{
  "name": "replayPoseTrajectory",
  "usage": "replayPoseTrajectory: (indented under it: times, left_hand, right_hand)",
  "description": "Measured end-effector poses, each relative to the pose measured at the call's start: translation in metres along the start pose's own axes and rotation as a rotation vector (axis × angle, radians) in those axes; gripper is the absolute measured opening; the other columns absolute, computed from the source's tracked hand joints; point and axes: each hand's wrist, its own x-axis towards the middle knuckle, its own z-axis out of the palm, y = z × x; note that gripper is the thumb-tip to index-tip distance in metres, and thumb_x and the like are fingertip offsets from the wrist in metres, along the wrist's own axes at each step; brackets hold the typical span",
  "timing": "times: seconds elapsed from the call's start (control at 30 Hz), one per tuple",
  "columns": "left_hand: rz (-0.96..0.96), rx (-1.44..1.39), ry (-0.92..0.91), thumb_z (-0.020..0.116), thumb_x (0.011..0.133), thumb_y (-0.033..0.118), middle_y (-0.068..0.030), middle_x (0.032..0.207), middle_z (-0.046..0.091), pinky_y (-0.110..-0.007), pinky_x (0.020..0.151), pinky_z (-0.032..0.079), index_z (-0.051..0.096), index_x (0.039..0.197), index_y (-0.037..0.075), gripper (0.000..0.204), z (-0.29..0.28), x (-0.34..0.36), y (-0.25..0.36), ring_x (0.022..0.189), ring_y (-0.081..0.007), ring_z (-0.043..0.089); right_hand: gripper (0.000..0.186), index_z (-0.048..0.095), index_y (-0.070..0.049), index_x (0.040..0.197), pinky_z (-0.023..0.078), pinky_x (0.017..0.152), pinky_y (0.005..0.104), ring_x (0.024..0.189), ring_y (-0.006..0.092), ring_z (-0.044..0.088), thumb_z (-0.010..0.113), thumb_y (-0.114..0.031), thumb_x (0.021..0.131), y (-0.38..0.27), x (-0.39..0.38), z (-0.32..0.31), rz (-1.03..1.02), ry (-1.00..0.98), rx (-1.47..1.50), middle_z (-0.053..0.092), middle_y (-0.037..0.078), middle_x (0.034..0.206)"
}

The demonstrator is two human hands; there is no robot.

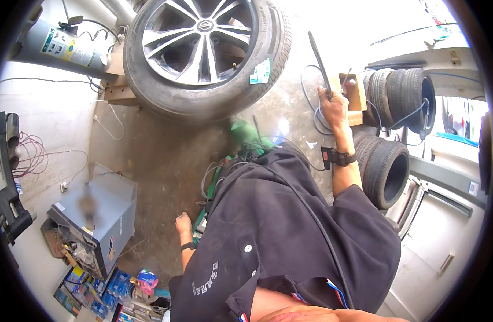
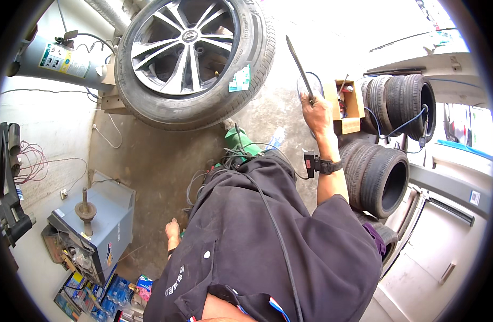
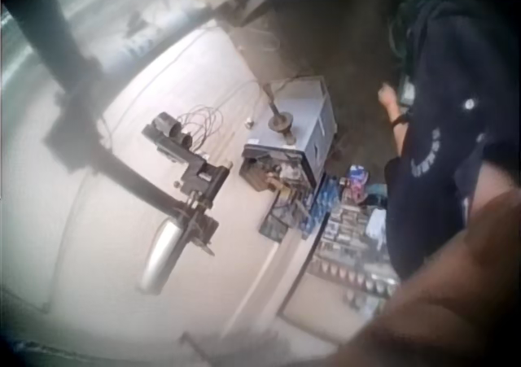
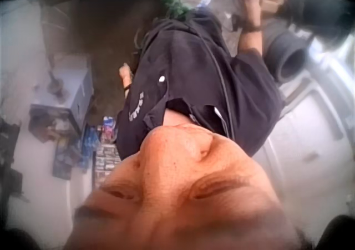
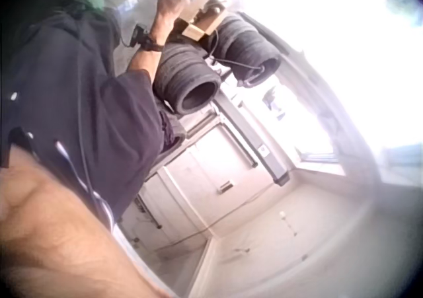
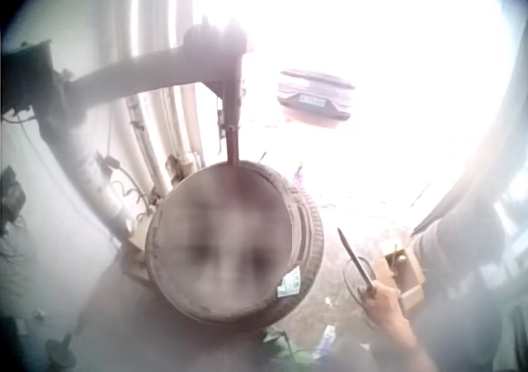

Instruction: The person removes a tire from a metal rim using a tire changer machine and a pry bar, then rolls the tire away and places the rim on a balancing machine to select lead weights from a tray.

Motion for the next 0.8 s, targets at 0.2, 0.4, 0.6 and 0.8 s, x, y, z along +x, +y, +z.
replayPoseTrajectory:
  times: [0.2,0.4,0.6,0.8]
  left_hand:
    - [0.016,-0.075,-0.031,0.052,0.091,0.036,-0.0281,0.104,0.068,-0.048,0.093,0.046,0.069,0.102,-0.006,0.047,-0.014,0.019,0.032,0.106,-0.0436,0.063]
    - [0.175,-0.281,0.114,0.053,0.096,0.035,-0.0156,0.087,0.067,-0.040,0.082,0.047,0.068,0.098,-0.007,0.044,-0.006,0.036,0.049,0.088,-0.0269,0.062]
    - [0.035,-0.745,-0.190,0.048,0.100,0.049,-0.0227,0.143,0.048,-0.045,0.101,0.046,0.042,0.140,-0.009,0.070,-0.061,0.041,0.137,0.127,-0.0353,0.054]
    - [0.065,-1.082,-0.432,0.042,0.095,0.066,-0.0291,0.153,0.031,-0.051,0.112,0.033,0.031,0.145,-0.012,0.092,-0.084,0.077,0.254,0.140,-0.0390,0.036]
  right_hand:
    - [0.031,0.067,0.000,0.087,0.046,0.054,0.0374,0.054,0.0268,0.060,0.068,-0.030,0.093,-0.026,0.004,0.005,-0.008,-0.039,-0.015,0.061,0.017,0.062]
    - [0.032,0.066,0.000,0.085,0.046,0.054,0.0383,0.052,0.0278,0.058,0.068,-0.031,0.093,-0.037,0.012,0.011,-0.063,-0.039,0.000,0.059,0.017,0.061]
    - [0.038,0.066,0.000,0.086,0.045,0.053,0.0409,0.052,0.0312,0.058,0.066,-0.037,0.093,-0.044,0.038,0.020,-0.171,-0.051,-0.060,0.059,0.017,0.060]
    - [0.045,0.066,-0.002,0.088,0.049,0.061,0.0446,0.064,0.0373,0.064,0.061,-0.046,0.094,-0.086,0.097,0.032,-0.087,-0.169,-0.046,0.063,0.020,0.067]
